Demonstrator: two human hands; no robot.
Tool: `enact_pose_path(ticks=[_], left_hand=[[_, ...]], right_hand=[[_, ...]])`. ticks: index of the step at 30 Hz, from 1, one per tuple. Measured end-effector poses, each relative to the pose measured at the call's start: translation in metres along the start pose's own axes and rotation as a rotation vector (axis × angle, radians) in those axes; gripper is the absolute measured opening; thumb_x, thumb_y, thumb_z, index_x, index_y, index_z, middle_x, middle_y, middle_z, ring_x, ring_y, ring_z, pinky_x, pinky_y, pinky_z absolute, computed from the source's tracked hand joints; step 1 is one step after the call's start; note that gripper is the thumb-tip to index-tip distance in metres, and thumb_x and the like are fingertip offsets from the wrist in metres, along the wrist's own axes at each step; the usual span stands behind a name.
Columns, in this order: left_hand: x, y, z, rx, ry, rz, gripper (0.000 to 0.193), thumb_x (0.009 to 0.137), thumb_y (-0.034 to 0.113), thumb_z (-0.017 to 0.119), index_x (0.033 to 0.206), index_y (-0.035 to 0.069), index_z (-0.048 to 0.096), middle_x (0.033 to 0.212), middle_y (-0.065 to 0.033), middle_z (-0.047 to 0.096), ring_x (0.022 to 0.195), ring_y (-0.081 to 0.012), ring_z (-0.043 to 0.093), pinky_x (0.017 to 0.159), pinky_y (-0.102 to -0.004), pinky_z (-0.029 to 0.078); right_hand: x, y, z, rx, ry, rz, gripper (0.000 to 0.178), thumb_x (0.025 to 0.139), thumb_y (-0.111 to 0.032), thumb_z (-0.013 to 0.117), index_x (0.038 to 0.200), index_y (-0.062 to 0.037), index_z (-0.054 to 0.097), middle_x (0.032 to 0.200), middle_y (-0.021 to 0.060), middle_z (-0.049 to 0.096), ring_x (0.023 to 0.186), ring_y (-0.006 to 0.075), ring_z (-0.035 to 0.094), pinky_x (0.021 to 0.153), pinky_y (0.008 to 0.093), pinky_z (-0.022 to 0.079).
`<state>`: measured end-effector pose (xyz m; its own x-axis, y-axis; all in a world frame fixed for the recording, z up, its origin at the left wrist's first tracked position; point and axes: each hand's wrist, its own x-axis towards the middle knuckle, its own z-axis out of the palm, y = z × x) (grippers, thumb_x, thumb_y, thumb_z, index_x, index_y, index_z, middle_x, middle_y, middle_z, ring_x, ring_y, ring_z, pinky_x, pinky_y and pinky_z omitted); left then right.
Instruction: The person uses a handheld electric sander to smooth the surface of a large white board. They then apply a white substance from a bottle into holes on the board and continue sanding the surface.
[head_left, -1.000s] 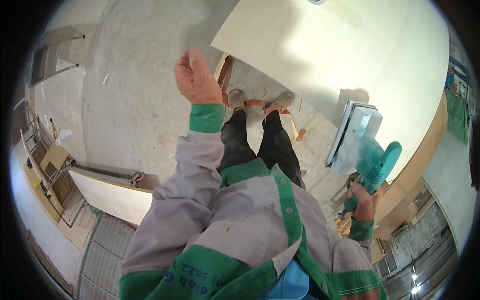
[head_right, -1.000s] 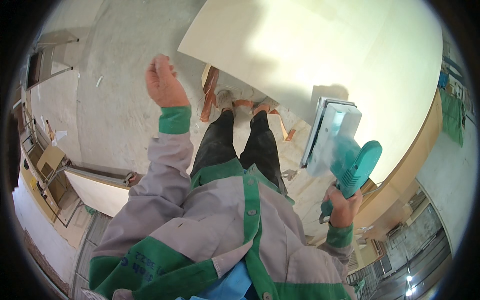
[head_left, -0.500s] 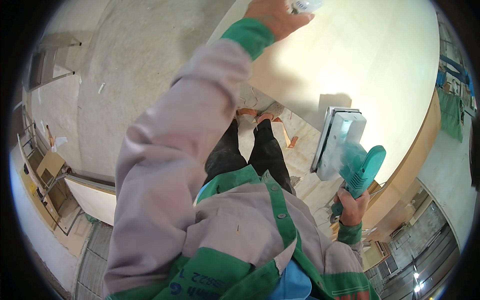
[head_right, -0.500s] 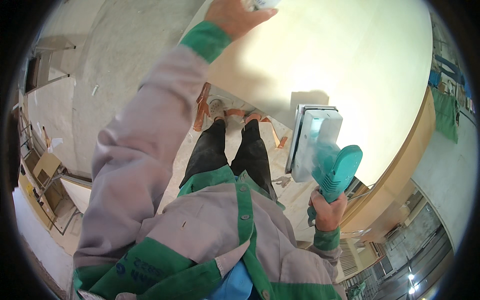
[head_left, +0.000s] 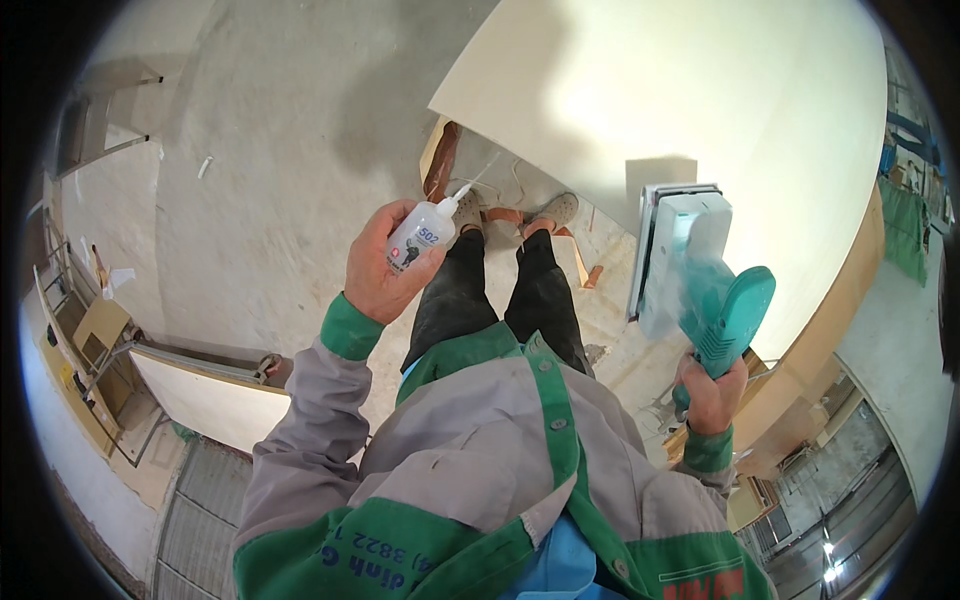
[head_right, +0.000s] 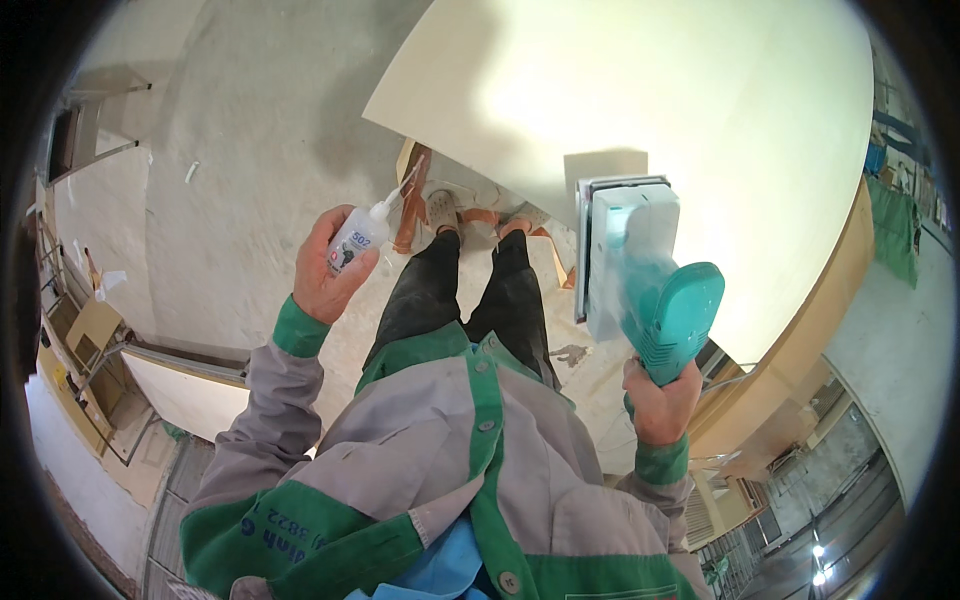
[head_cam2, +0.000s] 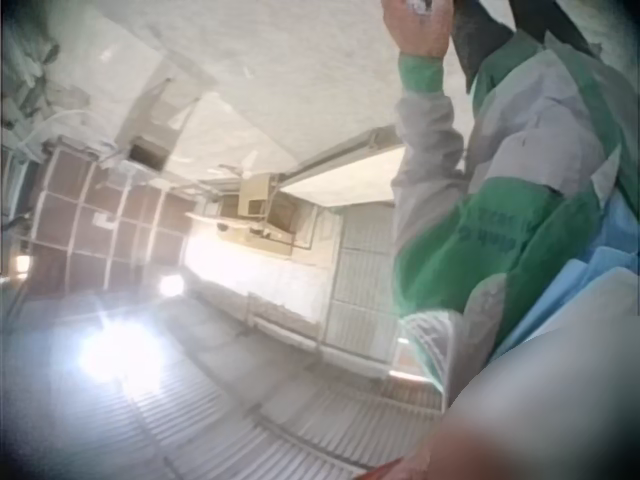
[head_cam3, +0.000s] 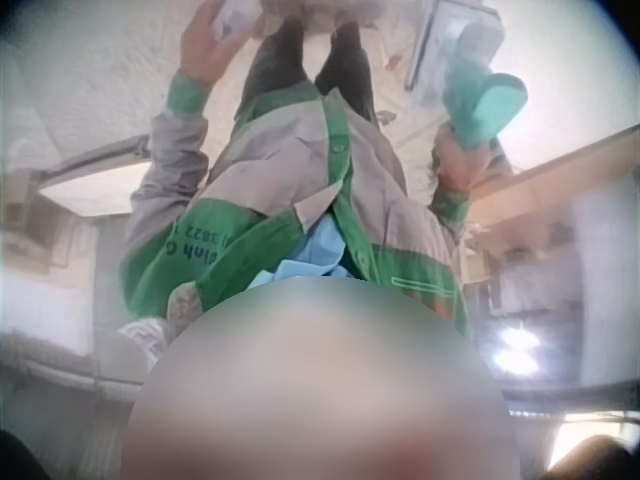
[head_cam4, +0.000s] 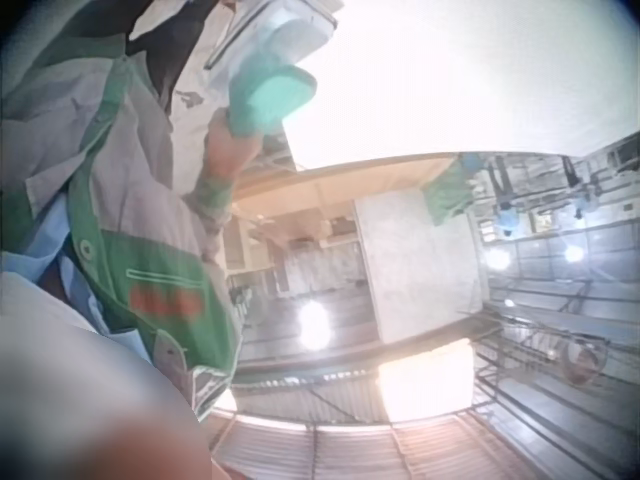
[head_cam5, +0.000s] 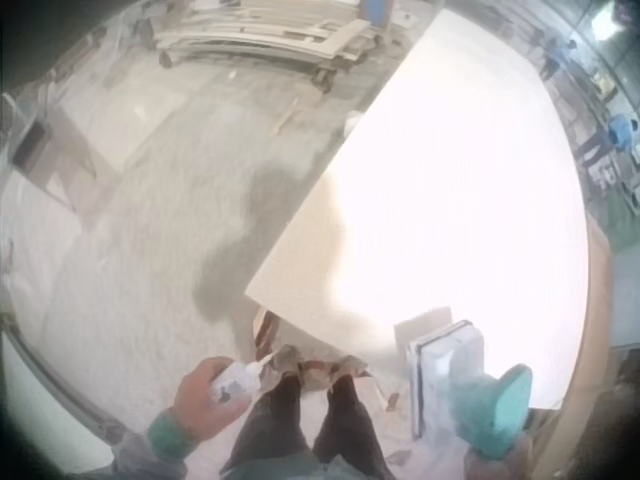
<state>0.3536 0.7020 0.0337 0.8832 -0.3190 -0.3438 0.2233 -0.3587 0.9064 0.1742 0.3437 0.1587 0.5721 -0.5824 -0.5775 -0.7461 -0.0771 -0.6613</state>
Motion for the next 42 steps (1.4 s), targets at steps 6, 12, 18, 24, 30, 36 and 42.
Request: enact_pose_path(ticks=[6, 12, 18, 24, 30, 36, 42], left_hand=[[0.009, 0.009, 0.003, 0.116, 0.045, 0.058, 0.056, 0.077, 0.018, 0.087, 0.124, 0.003, 0.061, 0.114, -0.0141, 0.069, 0.097, -0.0271, 0.070, 0.085, -0.0377, 0.057], [0.019, 0.015, -0.003, 0.276, 0.089, 0.228, 0.056, 0.074, 0.013, 0.087, 0.124, 0.009, 0.063, 0.117, -0.0134, 0.066, 0.103, -0.0319, 0.067, 0.087, -0.0412, 0.056], [0.023, 0.015, -0.013, 0.420, 0.164, 0.411, 0.057, 0.072, 0.002, 0.084, 0.124, 0.014, 0.064, 0.123, -0.0103, 0.063, 0.112, -0.0336, 0.059, 0.091, -0.0443, 0.053], [0.035, 0.019, -0.025, 0.579, 0.177, 0.552, 0.060, 0.068, -0.004, 0.080, 0.123, 0.015, 0.066, 0.122, -0.0090, 0.064, 0.109, -0.0338, 0.058, 0.091, -0.0443, 0.051], [0.044, 0.023, -0.029, 0.614, 0.169, 0.596, 0.059, 0.067, -0.008, 0.078, 0.120, 0.015, 0.068, 0.120, -0.0077, 0.065, 0.108, -0.0335, 0.058, 0.091, -0.0436, 0.051], [0.048, 0.025, -0.030, 0.632, 0.162, 0.615, 0.059, 0.067, -0.010, 0.077, 0.119, 0.016, 0.068, 0.121, -0.0055, 0.065, 0.109, -0.0331, 0.058, 0.091, -0.0433, 0.051], [0.050, 0.024, -0.033, 0.635, 0.152, 0.604, 0.059, 0.068, -0.011, 0.078, 0.119, 0.017, 0.068, 0.122, -0.0045, 0.065, 0.110, -0.0329, 0.057, 0.091, -0.0432, 0.051]], right_hand=[[0.001, -0.007, -0.007, -0.121, 0.008, -0.066, 0.014, 0.078, -0.003, 0.070, 0.092, 0.0000, 0.068, 0.080, -0.0009, 0.065, 0.070, 0.0083, 0.056, 0.065, 0.0269, 0.047], [0.001, -0.011, -0.007, -0.065, -0.023, -0.069, 0.014, 0.079, -0.001, 0.069, 0.093, 0.0005, 0.067, 0.080, -0.0008, 0.064, 0.069, 0.0085, 0.056, 0.063, 0.0266, 0.047], [0.001, -0.014, -0.005, -0.004, -0.049, -0.043, 0.013, 0.079, 0.000, 0.068, 0.091, 0.0000, 0.066, 0.078, -0.0001, 0.064, 0.066, 0.0089, 0.056, 0.061, 0.0266, 0.047], [0.001, -0.016, -0.004, 0.014, -0.047, -0.030, 0.012, 0.078, -0.002, 0.068, 0.090, 0.0004, 0.066, 0.076, 0.0008, 0.063, 0.065, 0.0096, 0.056, 0.061, 0.0268, 0.046], [0.002, -0.016, -0.004, -0.013, -0.045, -0.021, 0.013, 0.078, -0.004, 0.067, 0.090, 0.0010, 0.066, 0.075, 0.0009, 0.063, 0.066, 0.0104, 0.056, 0.062, 0.0269, 0.046], [0.004, -0.015, -0.006, -0.037, -0.048, 0.000, 0.013, 0.077, -0.004, 0.067, 0.089, 0.0008, 0.066, 0.075, 0.0009, 0.063, 0.066, 0.0106, 0.056, 0.063, 0.0272, 0.046], [0.004, -0.017, -0.003, -0.023, -0.052, 0.015, 0.014, 0.077, -0.004, 0.066, 0.090, 0.0007, 0.066, 0.075, 0.0019, 0.063, 0.065, 0.0110, 0.057, 0.062, 0.0271, 0.046]])
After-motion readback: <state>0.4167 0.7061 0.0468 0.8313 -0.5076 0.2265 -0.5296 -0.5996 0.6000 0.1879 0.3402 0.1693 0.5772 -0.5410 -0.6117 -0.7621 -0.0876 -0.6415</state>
